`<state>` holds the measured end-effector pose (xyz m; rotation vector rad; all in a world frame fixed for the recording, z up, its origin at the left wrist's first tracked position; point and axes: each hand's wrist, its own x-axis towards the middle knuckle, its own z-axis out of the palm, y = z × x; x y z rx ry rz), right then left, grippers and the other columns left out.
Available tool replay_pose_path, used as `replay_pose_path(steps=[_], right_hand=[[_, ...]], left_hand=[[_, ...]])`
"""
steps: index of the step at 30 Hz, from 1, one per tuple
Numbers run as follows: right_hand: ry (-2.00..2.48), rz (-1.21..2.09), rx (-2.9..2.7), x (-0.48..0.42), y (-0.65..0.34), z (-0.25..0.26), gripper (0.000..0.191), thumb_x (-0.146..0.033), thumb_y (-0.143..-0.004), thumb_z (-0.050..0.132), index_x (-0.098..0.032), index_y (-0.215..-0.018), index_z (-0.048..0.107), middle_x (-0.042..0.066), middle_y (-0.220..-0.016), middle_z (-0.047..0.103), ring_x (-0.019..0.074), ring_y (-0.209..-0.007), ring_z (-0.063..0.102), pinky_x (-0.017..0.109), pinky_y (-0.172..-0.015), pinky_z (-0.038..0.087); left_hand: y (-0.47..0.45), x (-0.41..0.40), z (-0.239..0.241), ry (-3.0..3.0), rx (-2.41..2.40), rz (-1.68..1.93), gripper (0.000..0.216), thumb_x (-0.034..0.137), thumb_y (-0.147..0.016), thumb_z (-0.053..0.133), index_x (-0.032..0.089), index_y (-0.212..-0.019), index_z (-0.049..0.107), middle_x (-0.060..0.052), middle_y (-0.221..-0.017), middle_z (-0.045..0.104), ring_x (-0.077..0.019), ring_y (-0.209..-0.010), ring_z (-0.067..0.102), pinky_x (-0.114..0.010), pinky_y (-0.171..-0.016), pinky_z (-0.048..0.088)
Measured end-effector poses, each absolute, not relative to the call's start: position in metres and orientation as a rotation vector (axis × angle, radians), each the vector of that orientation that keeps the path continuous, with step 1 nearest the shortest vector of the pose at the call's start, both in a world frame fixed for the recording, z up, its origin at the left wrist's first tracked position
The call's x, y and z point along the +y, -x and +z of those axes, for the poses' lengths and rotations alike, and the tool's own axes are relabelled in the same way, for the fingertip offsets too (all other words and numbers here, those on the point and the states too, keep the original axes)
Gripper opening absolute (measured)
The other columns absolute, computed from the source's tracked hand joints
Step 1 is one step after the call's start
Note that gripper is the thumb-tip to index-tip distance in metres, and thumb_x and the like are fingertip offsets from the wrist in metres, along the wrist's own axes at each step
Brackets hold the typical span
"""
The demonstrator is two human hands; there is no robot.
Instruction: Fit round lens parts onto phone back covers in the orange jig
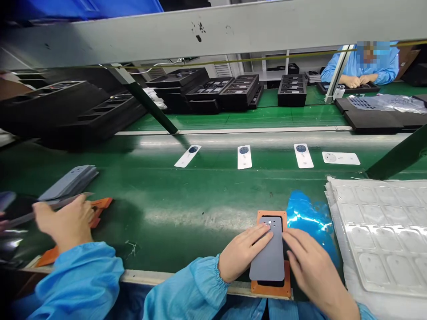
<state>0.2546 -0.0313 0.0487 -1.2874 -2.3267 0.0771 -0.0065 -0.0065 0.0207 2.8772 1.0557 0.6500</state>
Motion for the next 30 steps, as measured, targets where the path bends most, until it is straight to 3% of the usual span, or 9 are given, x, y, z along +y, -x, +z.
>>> replay_pose_path(steps=[5, 14, 18, 21, 26, 30], right_hand=[[1.089, -0.200, -2.476, -0.034, -0.229, 0.043, 0.057, 0.003, -0.081, 0.038, -0.010, -0.131, 0.062, 0.014, -0.128, 0.071, 0.0238, -0.114, 0.070, 0.036, -0.093, 0.062], [1.043, -0.374, -2.516, -0.025, -0.233, 0.031, 0.044, -0.002, -0.094, 0.037, -0.009, -0.127, 0.065, 0.015, -0.125, 0.073, 0.0227, -0.108, 0.073, 0.034, -0.090, 0.062], [1.035, -0.394, -2.556, -0.020, -0.233, 0.023, 0.045, 0.000, -0.093, 0.037, -0.009, -0.125, 0.066, 0.015, -0.124, 0.074, 0.0227, -0.106, 0.074, 0.034, -0.089, 0.063], [1.065, -0.381, -2.593, -0.015, -0.231, 0.013, 0.047, 0.002, -0.090, 0.038, -0.009, -0.127, 0.065, 0.017, -0.128, 0.071, 0.0253, -0.111, 0.072, 0.038, -0.092, 0.062], [1.152, -0.320, -2.599, -0.013, -0.227, -0.005, 0.053, 0.001, -0.089, 0.040, -0.008, -0.138, 0.058, 0.019, -0.143, 0.062, 0.0286, -0.130, 0.062, 0.045, -0.106, 0.056], [1.162, -0.313, -2.604, -0.018, -0.224, -0.009, 0.053, -0.003, -0.090, 0.041, -0.006, -0.142, 0.054, 0.021, -0.144, 0.060, 0.0311, -0.133, 0.060, 0.049, -0.111, 0.052]], left_hand=[[0.000, -0.006, 0.011, -2.959, 1.084, 0.679, 0.033, 0.016, -0.104, 0.045, 0.011, -0.133, 0.060, -0.014, -0.132, 0.071, -0.0248, -0.126, 0.067, -0.036, -0.102, 0.061], [0.000, -0.004, 0.004, -2.958, 1.061, 0.681, 0.034, 0.013, -0.104, 0.042, 0.009, -0.133, 0.059, -0.014, -0.132, 0.071, -0.0223, -0.128, 0.066, -0.033, -0.106, 0.058], [0.001, -0.003, -0.002, -2.947, 1.105, 0.625, 0.035, 0.013, -0.104, 0.041, 0.008, -0.134, 0.058, -0.017, -0.133, 0.069, -0.0232, -0.128, 0.066, -0.032, -0.102, 0.060], [0.001, -0.002, -0.009, -2.961, 1.207, 0.544, 0.035, 0.014, -0.103, 0.043, 0.009, -0.134, 0.057, -0.021, -0.137, 0.066, -0.0278, -0.131, 0.064, -0.035, -0.098, 0.062], [-0.001, -0.002, -0.012, -3.029, 1.254, 0.474, 0.032, 0.017, -0.102, 0.046, 0.014, -0.132, 0.058, -0.020, -0.140, 0.064, -0.0302, -0.136, 0.059, -0.044, -0.110, 0.053], [-0.001, -0.009, -0.007, -3.027, 1.259, 0.401, 0.037, 0.020, -0.102, 0.045, 0.014, -0.136, 0.055, -0.020, -0.145, 0.060, -0.0316, -0.140, 0.055, -0.048, -0.115, 0.046]])
